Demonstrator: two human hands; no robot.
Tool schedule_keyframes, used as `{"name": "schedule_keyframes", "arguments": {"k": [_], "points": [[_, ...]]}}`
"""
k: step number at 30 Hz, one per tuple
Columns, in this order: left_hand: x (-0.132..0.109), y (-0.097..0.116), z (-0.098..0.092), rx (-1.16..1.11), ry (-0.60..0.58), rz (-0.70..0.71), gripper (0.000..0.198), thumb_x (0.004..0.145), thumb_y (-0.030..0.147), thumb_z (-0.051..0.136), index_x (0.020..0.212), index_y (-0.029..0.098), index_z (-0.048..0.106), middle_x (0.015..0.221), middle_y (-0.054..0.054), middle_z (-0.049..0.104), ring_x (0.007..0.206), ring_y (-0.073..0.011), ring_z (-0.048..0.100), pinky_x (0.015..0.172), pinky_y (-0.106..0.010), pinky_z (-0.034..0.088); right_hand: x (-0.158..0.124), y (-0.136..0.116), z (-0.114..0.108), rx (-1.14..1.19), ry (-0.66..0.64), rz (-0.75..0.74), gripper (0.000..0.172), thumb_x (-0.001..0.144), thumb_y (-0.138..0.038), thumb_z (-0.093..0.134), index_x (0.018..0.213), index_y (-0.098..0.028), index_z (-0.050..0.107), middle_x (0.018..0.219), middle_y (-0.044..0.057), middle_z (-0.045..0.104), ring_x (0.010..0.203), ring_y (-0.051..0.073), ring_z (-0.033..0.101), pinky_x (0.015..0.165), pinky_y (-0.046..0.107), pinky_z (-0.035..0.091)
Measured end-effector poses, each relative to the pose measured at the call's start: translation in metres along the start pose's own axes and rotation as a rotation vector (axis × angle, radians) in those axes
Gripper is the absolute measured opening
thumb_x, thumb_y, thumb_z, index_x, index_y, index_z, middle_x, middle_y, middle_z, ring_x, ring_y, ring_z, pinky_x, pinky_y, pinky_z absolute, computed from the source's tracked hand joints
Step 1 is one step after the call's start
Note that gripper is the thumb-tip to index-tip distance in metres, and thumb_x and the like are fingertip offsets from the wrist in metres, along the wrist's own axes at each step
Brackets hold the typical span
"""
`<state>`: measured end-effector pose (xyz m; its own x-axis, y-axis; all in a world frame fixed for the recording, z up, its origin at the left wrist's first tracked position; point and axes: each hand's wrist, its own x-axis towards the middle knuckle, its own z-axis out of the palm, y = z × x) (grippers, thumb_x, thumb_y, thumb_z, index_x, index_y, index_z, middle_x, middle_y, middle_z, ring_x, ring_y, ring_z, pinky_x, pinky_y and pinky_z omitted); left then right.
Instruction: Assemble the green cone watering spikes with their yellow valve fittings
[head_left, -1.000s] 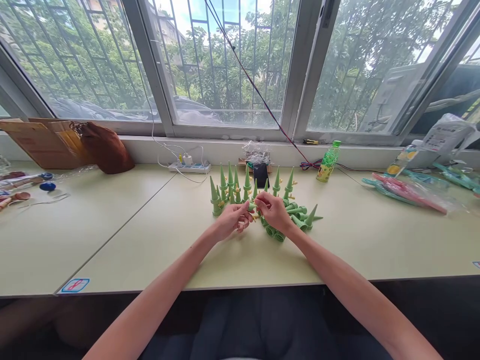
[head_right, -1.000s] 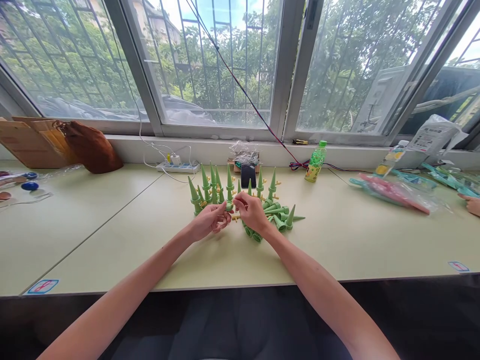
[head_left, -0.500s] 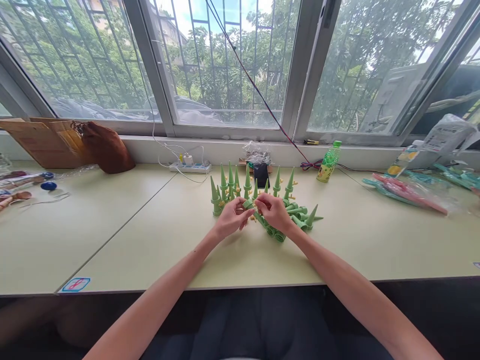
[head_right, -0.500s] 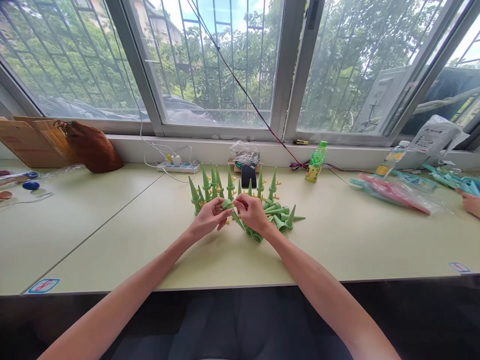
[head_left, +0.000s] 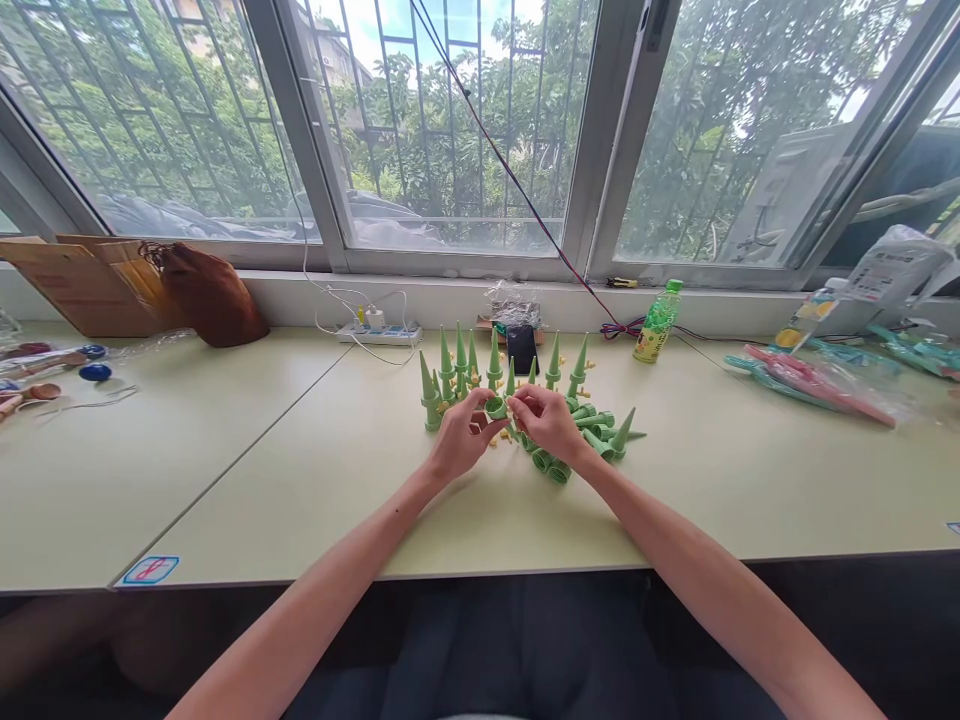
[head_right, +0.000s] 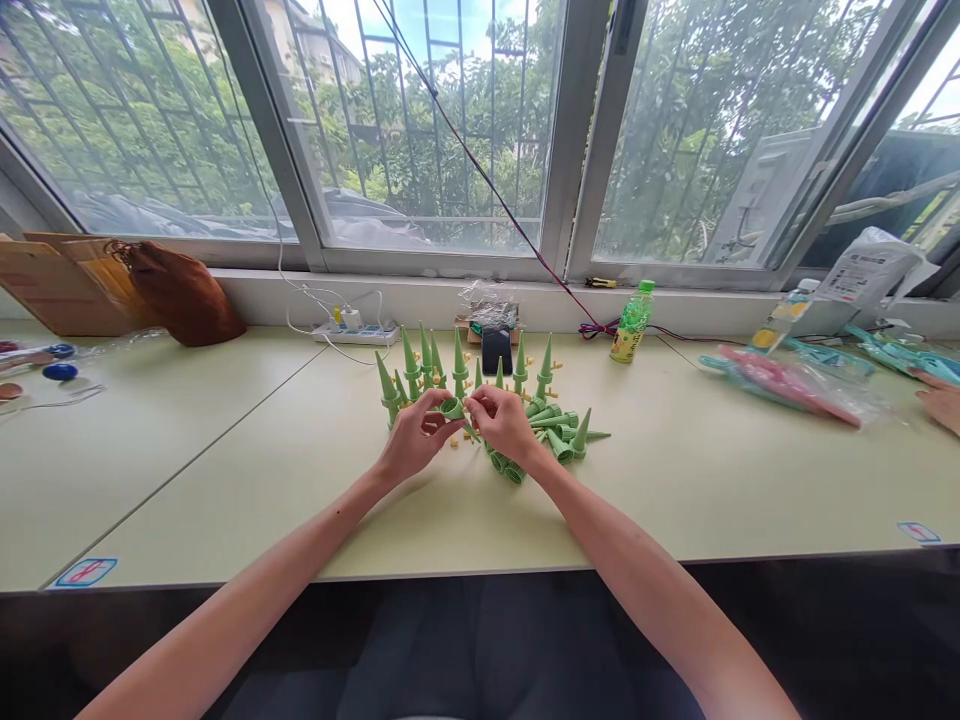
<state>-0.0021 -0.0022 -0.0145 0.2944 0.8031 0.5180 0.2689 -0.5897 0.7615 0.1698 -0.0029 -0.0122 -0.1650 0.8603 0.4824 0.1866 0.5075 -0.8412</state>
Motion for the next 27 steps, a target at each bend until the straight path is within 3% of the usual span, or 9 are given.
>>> {"name": "schedule_keyframes", "arguments": {"k": [8, 14, 19, 22, 27], "points": [[-0.001, 0.003, -0.001, -0.010, 0.042, -0.008, 0.033, 0.081, 0.046, 0.069, 0.099, 0.021, 0.060, 0.092, -0.003, 0.059, 0.056, -0.0079, 0.051, 0.049, -0.020, 0.044, -0.001, -0.008, 0.002, 0.124, -0.020, 0.106, 0.036, 0.084, -0.055, 0.059, 0.074, -0.021, 0.051, 0.049, -0.005, 0.051, 0.032, 0.009, 0.039, 0.032, 0.023, 0.029], [0.002, 0.003, -0.001, -0.020, 0.024, -0.052, 0.041, 0.081, 0.045, 0.069, 0.110, 0.023, 0.052, 0.092, 0.000, 0.053, 0.051, -0.0042, 0.051, 0.047, -0.018, 0.043, -0.001, -0.004, 0.003, 0.096, 0.038, 0.069, 0.034, 0.087, -0.053, 0.057, 0.077, -0.021, 0.052, 0.053, -0.004, 0.054, 0.036, 0.009, 0.041, 0.036, 0.023, 0.034], [0.005, 0.010, -0.004, -0.289, -0.085, -0.224, 0.051, 0.076, 0.052, 0.072, 0.107, 0.022, 0.044, 0.083, 0.002, 0.055, 0.048, -0.0076, 0.053, 0.039, -0.018, 0.039, 0.000, -0.001, 0.002, 0.085, 0.112, 0.019, 0.034, 0.090, -0.053, 0.053, 0.080, -0.021, 0.051, 0.056, -0.003, 0.053, 0.040, 0.009, 0.043, 0.038, 0.023, 0.035], [0.006, 0.011, -0.006, -0.438, -0.169, -0.337, 0.049, 0.082, 0.063, 0.060, 0.091, 0.015, 0.053, 0.075, -0.002, 0.058, 0.048, -0.0096, 0.053, 0.038, -0.020, 0.037, -0.001, -0.002, 0.002, 0.041, 0.129, -0.006, 0.034, 0.091, -0.053, 0.051, 0.081, -0.021, 0.052, 0.059, -0.002, 0.055, 0.042, 0.010, 0.044, 0.040, 0.023, 0.036], [0.007, 0.007, -0.007, -0.555, -0.308, -0.480, 0.070, 0.084, 0.073, 0.044, 0.074, 0.007, 0.065, 0.064, -0.008, 0.059, 0.047, -0.0105, 0.049, 0.039, -0.022, 0.034, -0.003, -0.002, 0.004, 0.000, 0.098, -0.055, 0.031, 0.093, -0.050, 0.049, 0.082, -0.021, 0.052, 0.061, -0.002, 0.056, 0.046, 0.010, 0.046, 0.045, 0.023, 0.038]]}}
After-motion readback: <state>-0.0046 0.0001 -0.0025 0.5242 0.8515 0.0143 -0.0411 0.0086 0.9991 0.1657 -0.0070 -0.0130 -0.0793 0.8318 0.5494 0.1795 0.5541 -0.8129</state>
